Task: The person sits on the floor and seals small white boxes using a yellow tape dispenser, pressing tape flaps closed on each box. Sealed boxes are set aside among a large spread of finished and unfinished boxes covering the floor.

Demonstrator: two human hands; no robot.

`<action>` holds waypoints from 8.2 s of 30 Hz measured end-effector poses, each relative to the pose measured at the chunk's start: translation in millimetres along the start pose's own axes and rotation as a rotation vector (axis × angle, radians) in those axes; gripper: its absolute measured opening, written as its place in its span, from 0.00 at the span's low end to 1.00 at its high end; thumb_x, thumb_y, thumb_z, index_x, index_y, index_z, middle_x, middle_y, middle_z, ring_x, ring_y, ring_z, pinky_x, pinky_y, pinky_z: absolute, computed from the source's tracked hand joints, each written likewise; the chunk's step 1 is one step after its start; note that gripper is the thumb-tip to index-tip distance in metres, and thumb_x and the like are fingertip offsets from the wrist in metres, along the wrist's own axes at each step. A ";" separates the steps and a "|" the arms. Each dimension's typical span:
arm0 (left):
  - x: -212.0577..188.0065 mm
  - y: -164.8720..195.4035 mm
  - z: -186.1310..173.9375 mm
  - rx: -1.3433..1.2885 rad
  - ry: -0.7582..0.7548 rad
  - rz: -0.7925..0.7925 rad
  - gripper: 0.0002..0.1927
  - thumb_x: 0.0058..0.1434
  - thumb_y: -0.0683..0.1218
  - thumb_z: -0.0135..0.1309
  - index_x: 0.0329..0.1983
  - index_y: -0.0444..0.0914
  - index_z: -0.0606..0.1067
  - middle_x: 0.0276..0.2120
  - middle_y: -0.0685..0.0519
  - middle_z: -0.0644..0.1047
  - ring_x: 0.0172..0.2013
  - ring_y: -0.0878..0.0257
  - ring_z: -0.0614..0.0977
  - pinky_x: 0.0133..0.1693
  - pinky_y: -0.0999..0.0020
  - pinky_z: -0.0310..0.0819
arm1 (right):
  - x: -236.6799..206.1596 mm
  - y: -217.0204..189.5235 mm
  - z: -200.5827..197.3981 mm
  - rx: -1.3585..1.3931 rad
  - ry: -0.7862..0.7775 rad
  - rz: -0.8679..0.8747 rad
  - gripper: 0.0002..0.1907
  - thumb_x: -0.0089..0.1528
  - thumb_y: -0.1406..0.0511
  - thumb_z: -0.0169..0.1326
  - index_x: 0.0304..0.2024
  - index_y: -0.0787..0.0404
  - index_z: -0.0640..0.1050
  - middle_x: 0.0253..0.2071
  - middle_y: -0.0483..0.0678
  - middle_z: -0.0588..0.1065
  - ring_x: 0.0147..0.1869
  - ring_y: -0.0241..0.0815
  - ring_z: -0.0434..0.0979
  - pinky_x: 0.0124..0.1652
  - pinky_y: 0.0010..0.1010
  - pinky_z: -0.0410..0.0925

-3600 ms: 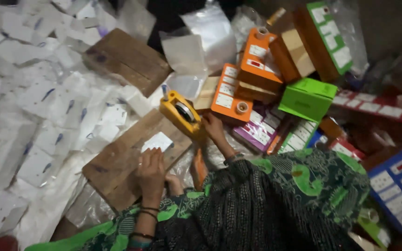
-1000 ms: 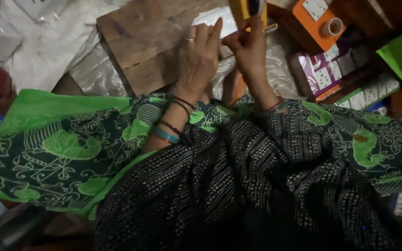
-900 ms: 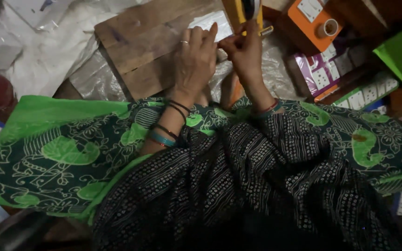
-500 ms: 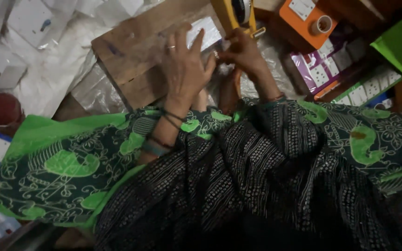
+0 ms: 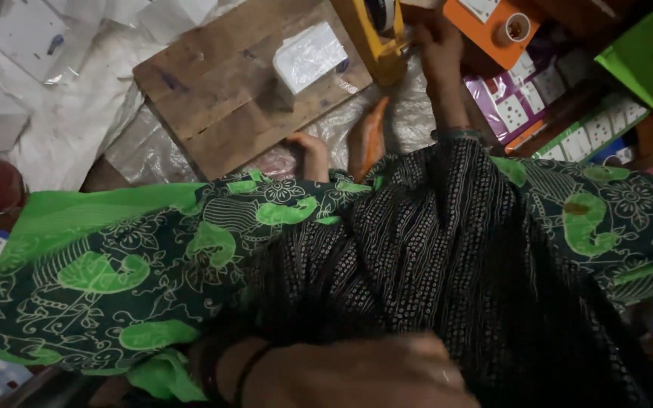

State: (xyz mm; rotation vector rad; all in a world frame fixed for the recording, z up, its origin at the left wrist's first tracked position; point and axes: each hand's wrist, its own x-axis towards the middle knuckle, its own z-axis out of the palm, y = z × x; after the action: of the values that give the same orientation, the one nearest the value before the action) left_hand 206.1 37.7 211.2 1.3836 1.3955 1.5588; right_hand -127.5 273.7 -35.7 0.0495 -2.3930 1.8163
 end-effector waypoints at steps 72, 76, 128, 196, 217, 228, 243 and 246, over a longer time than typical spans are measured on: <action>-19.1 -200.3 -177.5 0.586 1.466 -0.358 0.19 0.71 0.42 0.50 0.63 0.51 0.76 0.64 0.39 0.68 0.51 0.49 0.82 0.49 0.61 0.81 | -100.9 -97.2 89.6 0.064 -0.133 -0.041 0.20 0.63 0.76 0.63 0.42 0.63 0.63 0.32 0.45 0.72 0.36 0.35 0.78 0.31 0.25 0.71; -26.1 -197.9 -181.1 0.674 1.429 -0.411 0.17 0.74 0.43 0.54 0.63 0.51 0.78 0.62 0.41 0.70 0.54 0.48 0.80 0.53 0.58 0.79 | -100.3 -82.7 92.8 -0.100 -0.099 0.034 0.20 0.61 0.73 0.64 0.46 0.64 0.65 0.30 0.45 0.72 0.30 0.36 0.78 0.27 0.25 0.71; -77.4 -181.7 -210.3 0.522 1.246 -0.271 0.38 0.61 0.51 0.68 0.73 0.45 0.65 0.69 0.46 0.69 0.70 0.51 0.70 0.68 0.52 0.68 | -58.6 -117.2 49.7 0.394 -0.552 0.064 0.51 0.44 0.83 0.47 0.71 0.52 0.61 0.69 0.51 0.68 0.75 0.51 0.70 0.68 0.41 0.68; -59.0 -186.3 -172.5 0.849 1.312 -0.165 0.53 0.56 0.35 0.70 0.78 0.52 0.54 0.70 0.45 0.67 0.67 0.44 0.72 0.65 0.56 0.74 | -108.9 -98.8 113.5 0.231 -0.212 0.065 0.12 0.64 0.73 0.60 0.46 0.63 0.70 0.25 0.42 0.72 0.30 0.30 0.73 0.31 0.21 0.66; -42.2 -155.0 -187.3 0.806 1.315 -0.352 0.23 0.48 0.45 0.75 0.48 0.41 0.83 0.56 0.42 0.76 0.56 0.45 0.79 0.57 0.55 0.76 | -96.1 -9.1 120.0 0.108 -0.123 0.108 0.22 0.60 0.72 0.67 0.39 0.61 0.63 0.31 0.46 0.71 0.31 0.39 0.77 0.26 0.26 0.70; -40.6 -174.5 -192.7 0.000 1.590 -0.394 0.29 0.63 0.51 0.65 0.62 0.28 0.75 0.46 0.43 0.82 0.45 0.58 0.81 0.49 0.67 0.76 | -84.3 -57.4 70.9 0.330 -0.344 0.647 0.28 0.58 0.65 0.65 0.58 0.59 0.69 0.44 0.46 0.76 0.42 0.40 0.79 0.37 0.30 0.73; -40.3 -179.4 -187.9 0.665 1.551 -0.310 0.25 0.67 0.50 0.62 0.63 0.34 0.75 0.54 0.41 0.81 0.55 0.51 0.83 0.57 0.61 0.75 | -115.1 -41.0 111.4 0.002 -0.273 -0.180 0.38 0.58 0.78 0.59 0.69 0.69 0.60 0.60 0.55 0.75 0.60 0.48 0.81 0.50 0.31 0.79; -46.7 -187.8 -194.1 0.455 1.681 -0.321 0.20 0.65 0.50 0.61 0.55 0.33 0.78 0.46 0.45 0.84 0.47 0.56 0.85 0.51 0.64 0.78 | -118.2 -49.7 110.1 -0.052 -0.290 -0.228 0.38 0.58 0.78 0.60 0.68 0.67 0.60 0.60 0.57 0.73 0.62 0.49 0.80 0.48 0.31 0.80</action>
State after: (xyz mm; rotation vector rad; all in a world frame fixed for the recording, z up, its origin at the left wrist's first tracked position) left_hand -1.0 -16.8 40.2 -0.4191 2.7571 2.2297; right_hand -14.9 147.8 -32.3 0.5925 -2.4934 1.7418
